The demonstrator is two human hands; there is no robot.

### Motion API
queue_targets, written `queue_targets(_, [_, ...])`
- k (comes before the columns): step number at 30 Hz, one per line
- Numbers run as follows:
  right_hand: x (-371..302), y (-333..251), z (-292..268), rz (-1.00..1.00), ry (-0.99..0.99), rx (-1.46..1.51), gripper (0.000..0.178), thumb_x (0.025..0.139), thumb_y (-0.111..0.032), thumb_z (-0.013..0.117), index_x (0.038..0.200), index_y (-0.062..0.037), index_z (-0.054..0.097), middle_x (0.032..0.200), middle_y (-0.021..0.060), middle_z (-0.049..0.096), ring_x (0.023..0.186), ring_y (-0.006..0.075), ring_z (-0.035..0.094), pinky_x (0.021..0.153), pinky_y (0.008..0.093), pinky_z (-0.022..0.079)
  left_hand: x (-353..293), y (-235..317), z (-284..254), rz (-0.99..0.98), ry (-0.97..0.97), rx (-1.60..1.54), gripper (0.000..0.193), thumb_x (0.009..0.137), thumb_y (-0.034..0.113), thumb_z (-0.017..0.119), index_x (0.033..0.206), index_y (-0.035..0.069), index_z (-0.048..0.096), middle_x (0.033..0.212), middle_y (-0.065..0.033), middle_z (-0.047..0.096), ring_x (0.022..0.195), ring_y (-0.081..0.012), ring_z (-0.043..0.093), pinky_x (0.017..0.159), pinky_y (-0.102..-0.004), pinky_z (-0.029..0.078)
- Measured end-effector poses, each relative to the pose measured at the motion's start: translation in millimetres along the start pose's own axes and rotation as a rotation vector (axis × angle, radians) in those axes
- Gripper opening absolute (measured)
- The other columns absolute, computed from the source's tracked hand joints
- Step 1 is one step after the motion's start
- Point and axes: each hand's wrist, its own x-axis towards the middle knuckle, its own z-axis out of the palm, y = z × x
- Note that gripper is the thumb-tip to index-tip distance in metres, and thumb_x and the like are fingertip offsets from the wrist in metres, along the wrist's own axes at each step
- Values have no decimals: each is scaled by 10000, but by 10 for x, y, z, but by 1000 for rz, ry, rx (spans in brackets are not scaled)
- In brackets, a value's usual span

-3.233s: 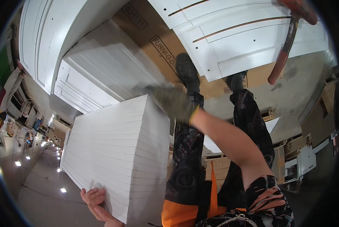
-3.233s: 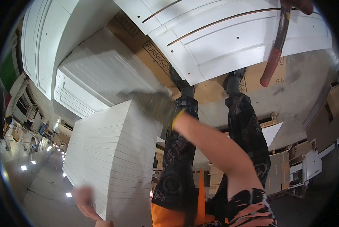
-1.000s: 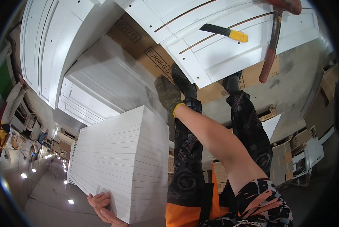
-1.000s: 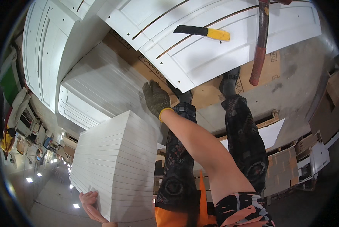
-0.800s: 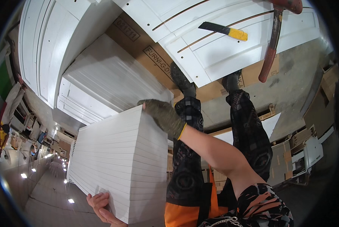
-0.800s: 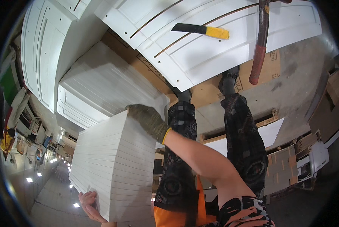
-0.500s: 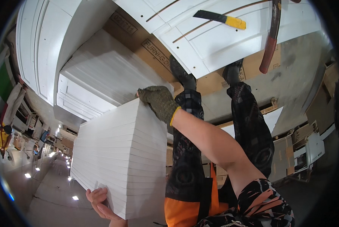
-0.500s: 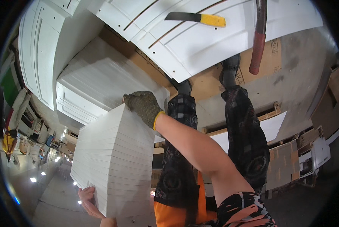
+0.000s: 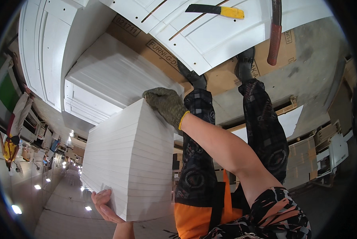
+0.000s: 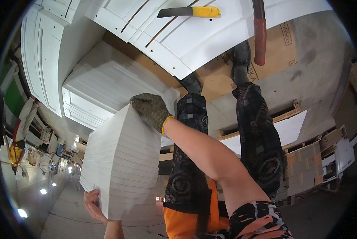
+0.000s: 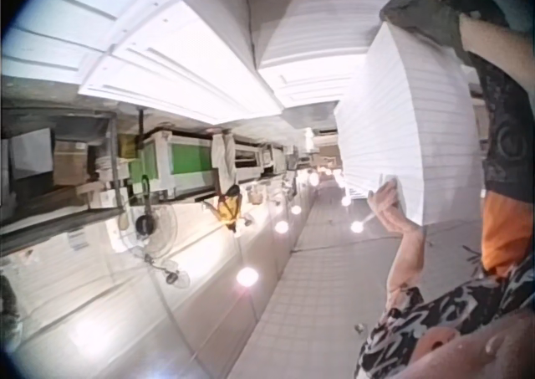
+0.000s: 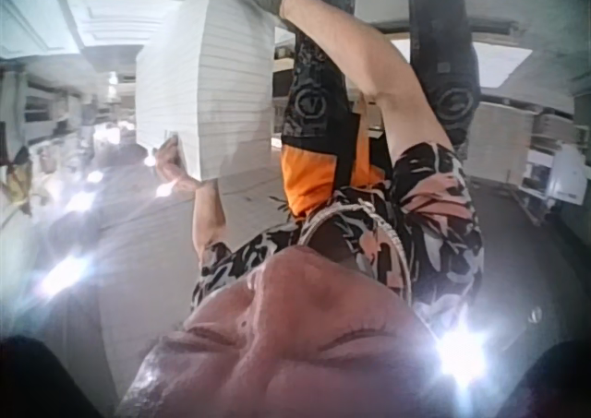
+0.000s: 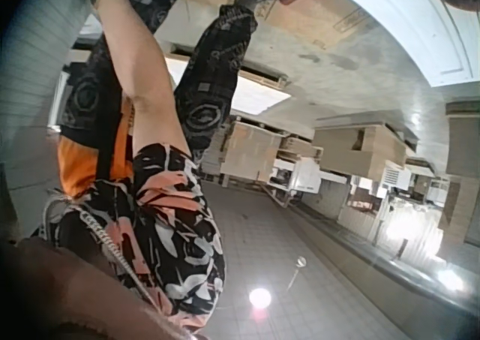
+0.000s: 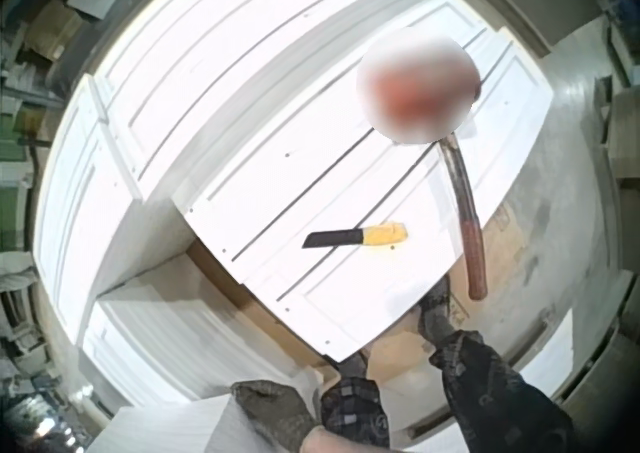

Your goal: The person uses a utility knife to trim the top edge of a white grooved panel and strikes the corner of the panel with a rubber mallet while holding a small metal tool against the surface.

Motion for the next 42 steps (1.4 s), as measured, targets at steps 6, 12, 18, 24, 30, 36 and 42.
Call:
queue_targets(6, [-23, 88, -73, -287, -14, -303, 191, 897, -173, 689, 1043, -62, 744, 1040, 93, 730, 921, 205, 668, 877, 291, 522, 181, 108, 94, 143, 34, 183, 698, 1000, 445, 511, 1489, -9, 305, 980, -158, 549, 799, -259, 581, 868, -585, 479])
queue_targets(12, [120, -99, -56, -163, 85, -423, 171, 887, -205, 675, 953, -56, 728, 1043, 117, 722, 964, 263, 664, 900, 319, 512, 199, 129, 129, 157, 50, 193, 709, 995, 430, 537, 1489, -20, 300, 988, -179, 536, 797, -267, 578, 805, -539, 508])
queue_targets(18, [-28, -12, 146, -265, -22, -289, 277, 968, -273, 546, 975, -66, 730, 1006, 144, 721, 929, 302, 661, 864, 364, 519, 180, 105, 87, 148, 19, 175, 664, 1017, 388, 508, 1510, 5, 281, 1017, -172, 513, 818, -268, 557, 728, -459, 489])
queue_targets(24, [254, 32, -148, -565, -7, -788, 310, 954, -341, 596, 991, -66, 736, 992, 167, 712, 887, 318, 658, 859, 370, 519, 93, 19, 60, 112, 10, 57, 549, 1051, 310, 427, 1535, 94, 285, 1012, -145, 501, 824, -247, 510, 657, -392, 423])
queue_targets(30, [96, 105, -24, -215, 53, -146, 307, 950, -332, 603, 1005, -60, 733, 1002, 140, 725, 914, 269, 652, 874, 348, 510, 209, 110, 86, 148, 25, 142, 620, 1034, 356, 466, 1542, 67, 259, 980, -139, 499, 790, -243, 514, 613, -367, 414])
queue_targets(36, [-63, 45, 28, -178, -32, -277, 330, 937, -340, 628, 1062, -56, 742, 1052, 135, 731, 968, 234, 662, 894, 327, 506, 285, 144, 48, 197, -23, 241, 768, 988, 424, 556, 1532, -2, 221, 962, -148, 510, 761, -249, 541, 599, -382, 432])
queue_targets(42, [-285, 33, 101, -282, 120, -435, 502, 903, -432, 658, 1242, -61, 661, 1149, 165, 710, 1089, 295, 664, 967, 346, 504, 295, 175, 93, 201, 3, 253, 765, 977, 421, 575, 1512, -8, 234, 974, -165, 544, 779, -270, 576, 681, -473, 478])
